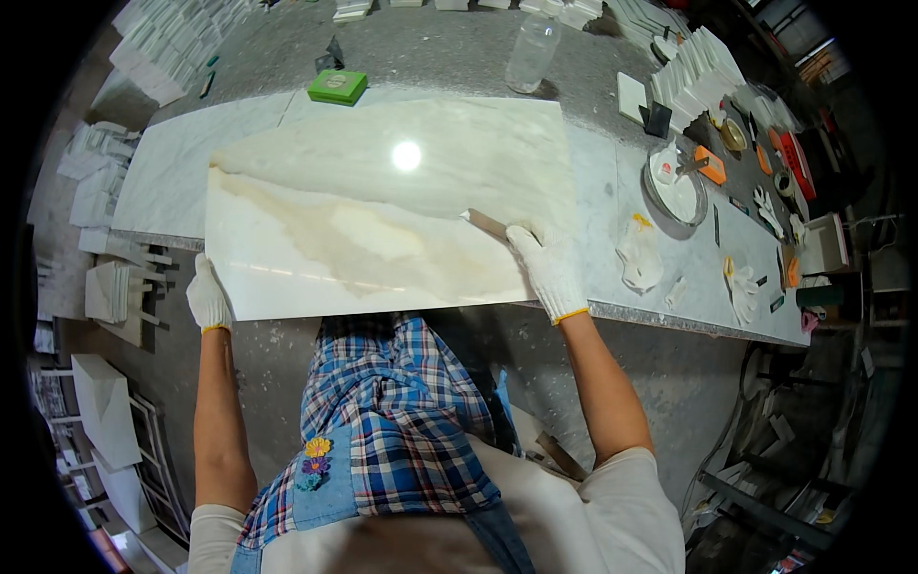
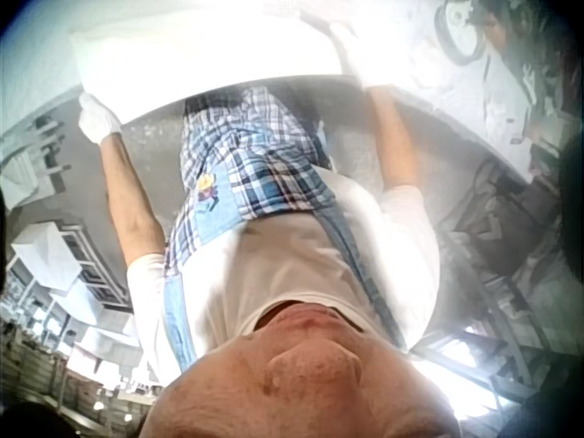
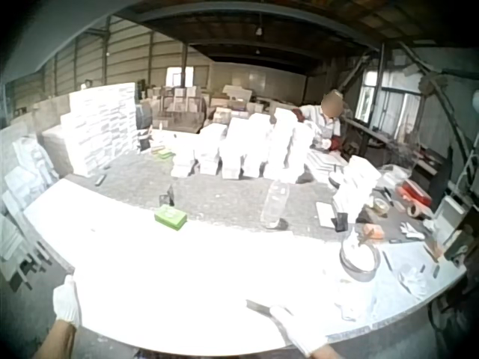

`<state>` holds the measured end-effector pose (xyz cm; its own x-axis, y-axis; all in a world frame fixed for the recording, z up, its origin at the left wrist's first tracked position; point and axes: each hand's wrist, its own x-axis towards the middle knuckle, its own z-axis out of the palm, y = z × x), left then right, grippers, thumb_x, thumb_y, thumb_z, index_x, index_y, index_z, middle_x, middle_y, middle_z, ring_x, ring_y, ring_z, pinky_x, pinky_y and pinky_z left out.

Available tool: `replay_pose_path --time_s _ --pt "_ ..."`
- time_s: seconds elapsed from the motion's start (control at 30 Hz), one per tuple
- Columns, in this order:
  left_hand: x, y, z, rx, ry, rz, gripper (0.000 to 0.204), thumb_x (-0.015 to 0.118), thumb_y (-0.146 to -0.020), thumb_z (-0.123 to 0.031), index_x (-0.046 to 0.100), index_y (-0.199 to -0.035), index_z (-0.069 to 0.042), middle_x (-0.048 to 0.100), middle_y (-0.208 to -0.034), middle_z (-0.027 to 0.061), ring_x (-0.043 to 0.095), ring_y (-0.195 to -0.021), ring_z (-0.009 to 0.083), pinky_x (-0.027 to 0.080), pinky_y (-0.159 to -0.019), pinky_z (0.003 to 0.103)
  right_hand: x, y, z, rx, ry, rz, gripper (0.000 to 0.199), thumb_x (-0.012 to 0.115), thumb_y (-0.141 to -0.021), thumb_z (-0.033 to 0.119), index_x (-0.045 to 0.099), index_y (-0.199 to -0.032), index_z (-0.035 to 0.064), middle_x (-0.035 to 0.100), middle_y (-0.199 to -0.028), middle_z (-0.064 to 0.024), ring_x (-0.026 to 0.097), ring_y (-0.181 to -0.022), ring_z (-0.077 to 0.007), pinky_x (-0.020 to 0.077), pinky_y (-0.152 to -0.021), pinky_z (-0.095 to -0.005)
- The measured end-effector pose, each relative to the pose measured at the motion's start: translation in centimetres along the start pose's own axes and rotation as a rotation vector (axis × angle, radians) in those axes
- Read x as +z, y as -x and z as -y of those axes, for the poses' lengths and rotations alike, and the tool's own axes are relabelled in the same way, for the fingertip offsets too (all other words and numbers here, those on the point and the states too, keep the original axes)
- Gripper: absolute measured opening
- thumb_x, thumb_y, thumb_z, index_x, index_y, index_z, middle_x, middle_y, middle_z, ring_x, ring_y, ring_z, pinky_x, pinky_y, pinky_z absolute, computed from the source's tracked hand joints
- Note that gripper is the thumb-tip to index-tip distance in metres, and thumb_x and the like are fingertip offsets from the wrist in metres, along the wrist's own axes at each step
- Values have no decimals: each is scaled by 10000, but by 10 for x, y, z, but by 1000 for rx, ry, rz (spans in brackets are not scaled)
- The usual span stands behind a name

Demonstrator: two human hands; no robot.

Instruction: The person picks up a white rectangular tile and smooths its edges using a green sanding block. They then place the tile on a stack and retrieve another one. The person wipes the surface of the new tile with a cloth and uses a metal scraper to remove residue from the surface.

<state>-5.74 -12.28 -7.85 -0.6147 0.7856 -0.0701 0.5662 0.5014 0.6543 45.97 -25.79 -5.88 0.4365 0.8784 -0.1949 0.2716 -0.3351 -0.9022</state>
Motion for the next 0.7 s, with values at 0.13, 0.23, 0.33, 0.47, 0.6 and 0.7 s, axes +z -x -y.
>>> replay_pose_path --time_s 0.13,0.23,0.33,0.47,0.6,0.7 --pt "0 -2 3 -10 35 -38 738 488 -958 -600 701 -1021 104 723 -906 181 651 -826 270 474 -796 402 -3 5 12 101 -165 30 281 653 -935 258 721 -1057 13 639 -731 0 516 -602 -58 395 -527 -221" --pt "0 4 -5 -8 28 -44 739 485 -962 -595 699 -1015 110 721 -893 181 647 -816 264 475 -794 402 -13 13 27 152 -208 6 271 652 -943 259 708 -1077 30 636 -754 13 495 -600 -41 372 -521 -202" --pt "1 6 -4 10 65 -34 746 462 -963 -602 701 -1026 103 722 -917 193 656 -844 289 479 -810 411 -32 20 30 146 -163 -54 250 654 -947 255 700 -1073 44 638 -779 28 480 -606 -23 357 -524 -182" --pt "2 0 2 -17 77 4 764 427 -957 -624 709 -1061 79 731 -980 210 680 -913 331 485 -851 427 -64 27 17 183 -168 -131 243 654 -946 248 699 -1072 45 639 -780 27 465 -590 -13 340 -506 -175" --pt "5 -7 9 0 185 22 728 455 -966 -591 705 -1060 86 734 -957 183 673 -874 285 490 -836 395 -88 37 -5 149 -155 -226 220 649 -927 201 710 -1029 16 626 -744 12 459 -552 -27 345 -479 -193" --pt "5 -5 8 -5 206 29 724 463 -969 -581 698 -1064 97 732 -954 176 670 -866 271 492 -826 388 -93 46 -11 162 -144 -249 202 648 -924 194 711 -998 17 624 -743 10 461 -558 -29 345 -482 -193"
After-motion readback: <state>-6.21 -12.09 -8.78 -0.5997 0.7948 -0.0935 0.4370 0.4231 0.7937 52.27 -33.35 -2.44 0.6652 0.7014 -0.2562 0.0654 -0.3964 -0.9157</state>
